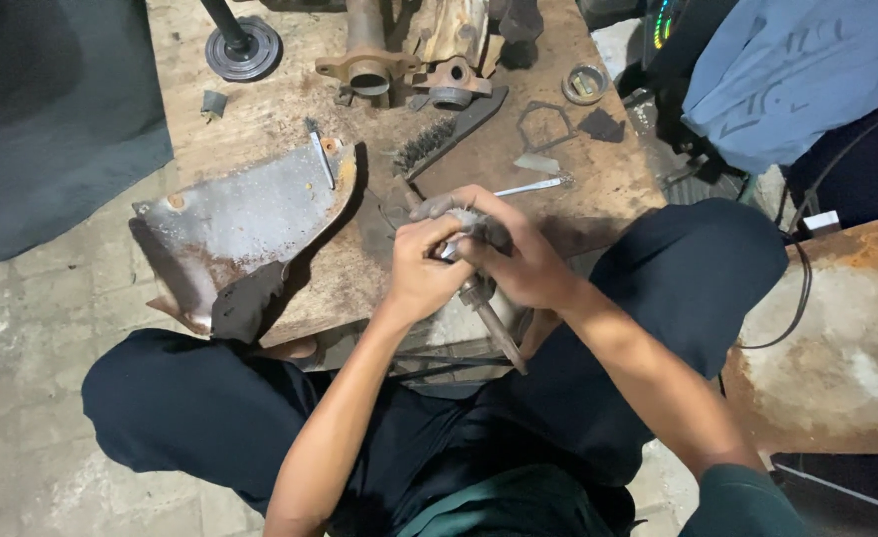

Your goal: The person scrubs a metal shaft with a white stick, then wipes the shaft and attached discs with a grey cloth. The person rotates the shaft to clean different sections.

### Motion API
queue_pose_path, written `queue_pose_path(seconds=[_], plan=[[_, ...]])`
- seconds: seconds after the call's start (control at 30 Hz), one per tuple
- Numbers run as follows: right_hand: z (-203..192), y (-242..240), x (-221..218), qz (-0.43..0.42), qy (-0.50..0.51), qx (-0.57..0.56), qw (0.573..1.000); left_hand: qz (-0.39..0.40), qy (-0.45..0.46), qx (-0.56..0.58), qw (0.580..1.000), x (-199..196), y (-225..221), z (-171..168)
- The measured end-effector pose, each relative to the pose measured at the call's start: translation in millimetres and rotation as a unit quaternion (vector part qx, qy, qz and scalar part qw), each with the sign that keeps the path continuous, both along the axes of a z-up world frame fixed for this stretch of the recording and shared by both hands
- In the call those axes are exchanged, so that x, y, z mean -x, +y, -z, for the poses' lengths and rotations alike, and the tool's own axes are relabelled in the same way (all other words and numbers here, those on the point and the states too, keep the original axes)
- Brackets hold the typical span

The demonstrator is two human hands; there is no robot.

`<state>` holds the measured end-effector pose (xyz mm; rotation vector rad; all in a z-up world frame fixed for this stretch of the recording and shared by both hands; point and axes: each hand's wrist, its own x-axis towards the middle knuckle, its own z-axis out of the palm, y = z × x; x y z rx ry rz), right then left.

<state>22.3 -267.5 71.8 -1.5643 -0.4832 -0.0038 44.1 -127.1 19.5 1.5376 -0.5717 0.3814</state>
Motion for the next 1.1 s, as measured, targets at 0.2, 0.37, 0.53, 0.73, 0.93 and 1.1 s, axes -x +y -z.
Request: queue_pose_path(seconds=[0.2,0.37,0.53,0.73,0.93,1.1], plan=[[5,15,7,0.063,-0.012,-0.043,0.997,-0.010,0.009,-0.007,1.000,0,2,-4],[-19,24,10,0.036,-0.051,-0.050,0.997,0.012,0.029,0.012,0.999,-2,11,1],[-29,18,7,-0.019,-0.079,-0.032,0.996,0.044,0.043,0.025,0.998,-6,12,12],[-17,17,8,-0.080,-0.028,-0.045,0.995,0.069,0.027,0.042,0.996,1,11,-13],[75,12,11,0.182,0.188,-0.134,0.956,0.120,0.061,0.096,0.986,-2,24,-7],[56,10,9,0.352,0.117,-0.016,0.928,0.163,0.063,0.167,0.971,-9,20,15]])
